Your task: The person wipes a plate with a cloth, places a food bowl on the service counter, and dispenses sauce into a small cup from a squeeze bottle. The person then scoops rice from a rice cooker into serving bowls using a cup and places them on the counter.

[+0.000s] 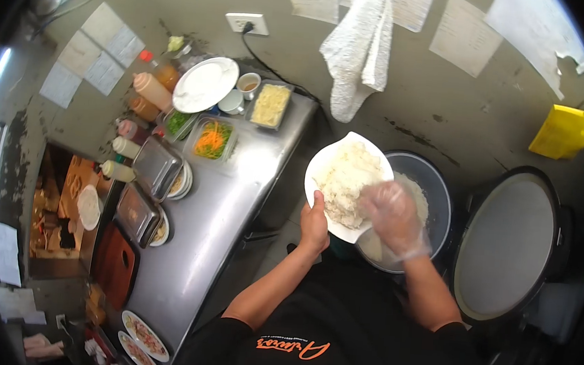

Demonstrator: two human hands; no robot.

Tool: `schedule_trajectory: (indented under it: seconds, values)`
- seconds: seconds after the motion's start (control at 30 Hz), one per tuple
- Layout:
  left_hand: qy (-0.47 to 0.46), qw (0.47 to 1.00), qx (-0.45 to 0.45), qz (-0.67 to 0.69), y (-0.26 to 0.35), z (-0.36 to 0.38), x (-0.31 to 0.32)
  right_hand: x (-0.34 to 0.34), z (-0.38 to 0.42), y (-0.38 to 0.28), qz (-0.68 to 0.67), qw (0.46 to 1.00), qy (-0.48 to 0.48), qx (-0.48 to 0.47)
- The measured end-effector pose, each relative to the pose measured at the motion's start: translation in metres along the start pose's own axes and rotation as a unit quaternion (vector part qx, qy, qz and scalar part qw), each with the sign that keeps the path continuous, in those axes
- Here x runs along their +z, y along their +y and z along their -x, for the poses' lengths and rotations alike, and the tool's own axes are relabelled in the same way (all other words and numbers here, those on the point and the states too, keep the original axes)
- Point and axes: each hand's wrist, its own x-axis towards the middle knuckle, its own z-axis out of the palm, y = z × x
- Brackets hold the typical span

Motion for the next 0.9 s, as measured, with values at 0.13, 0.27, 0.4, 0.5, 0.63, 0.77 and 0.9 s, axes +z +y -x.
schedule_trajectory:
  seconds: [0.13,0.27,0.4,0.5,0.63,0.77,0.9]
  values:
    - [0.001,1.0,0.025,0.013,0.017,0.024,-0.008,0.033,-0.054,0.037,-0.091,0.993,0.079,-0.002]
    - [0.047,0.995,0.034,0.075,0.03,0.046,-0.019,0.008,-0.083,0.008,-0.159,0.978,-0.111,0.073]
    - [0.107,0.991,0.074,0.042,0.043,0.067,-0.031,0.013,-0.076,-0.045,-0.211,0.965,-0.089,-0.128]
    - [0.174,0.972,0.155,0.035,0.032,0.081,-0.039,0.053,-0.077,-0.064,-0.214,0.934,-0.165,-0.233]
    - [0.229,0.951,0.197,-0.066,0.021,0.114,-0.07,0.064,-0.082,-0.133,-0.14,0.885,-0.182,-0.404]
    - [0.281,0.94,0.158,0.115,0.032,0.158,-0.083,0.089,-0.1,-0.161,-0.124,0.821,-0.323,-0.454]
    - [0.329,0.915,0.186,0.14,0.055,0.199,-0.11,0.064,-0.113,-0.153,-0.244,0.889,-0.27,-0.278]
